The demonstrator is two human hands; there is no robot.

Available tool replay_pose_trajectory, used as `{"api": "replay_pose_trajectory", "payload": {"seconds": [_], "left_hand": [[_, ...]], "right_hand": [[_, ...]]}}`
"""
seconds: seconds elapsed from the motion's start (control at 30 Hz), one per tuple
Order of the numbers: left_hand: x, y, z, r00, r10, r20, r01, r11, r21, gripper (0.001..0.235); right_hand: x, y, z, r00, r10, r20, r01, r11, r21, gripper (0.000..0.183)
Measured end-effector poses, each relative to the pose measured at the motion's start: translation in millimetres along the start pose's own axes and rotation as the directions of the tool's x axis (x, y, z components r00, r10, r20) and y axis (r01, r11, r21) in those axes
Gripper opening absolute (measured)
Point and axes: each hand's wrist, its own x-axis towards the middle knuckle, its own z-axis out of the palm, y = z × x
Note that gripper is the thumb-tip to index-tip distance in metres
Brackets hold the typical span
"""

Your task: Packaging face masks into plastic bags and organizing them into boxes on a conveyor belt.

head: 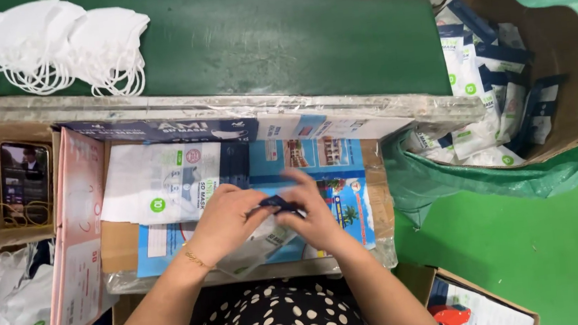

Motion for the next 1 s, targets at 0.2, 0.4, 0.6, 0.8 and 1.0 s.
{"api": "replay_pose_trajectory", "payload": {"seconds": [0.2, 0.4, 0.6, 0.8, 1.0], "left_hand": [[-2, -1, 5, 0.988, 0.122, -0.095, -0.115, 0.990, 0.077, 0.011], [14, -57, -10, 0.971, 0.087, -0.222, -0.063, 0.992, 0.114, 0.010], [95, -137, -103, 0.863, 0.125, -0.489, 0.206, 0.798, 0.567, 0.070], [132, -205, -158, 0.892, -0.126, -0.434, 0.452, 0.292, 0.843, 0.045], [110, -105, -124, 0.898, -0.399, -0.187, 0.353, 0.906, -0.235, 0.035]], "right_hand": [[2, 22, 0, 0.999, -0.009, 0.050, 0.018, 0.985, -0.173, 0.013], [12, 72, -38, 0.991, 0.057, -0.122, -0.088, 0.960, -0.264, 0.016], [25, 22, -61, 0.820, 0.301, -0.488, 0.160, 0.697, 0.699, 0.022], [-5, 88, -53, 0.848, 0.418, -0.326, -0.048, 0.673, 0.738, 0.029], [-3, 39, -49, 0.925, 0.214, -0.314, -0.054, 0.891, 0.450, 0.039]]}}
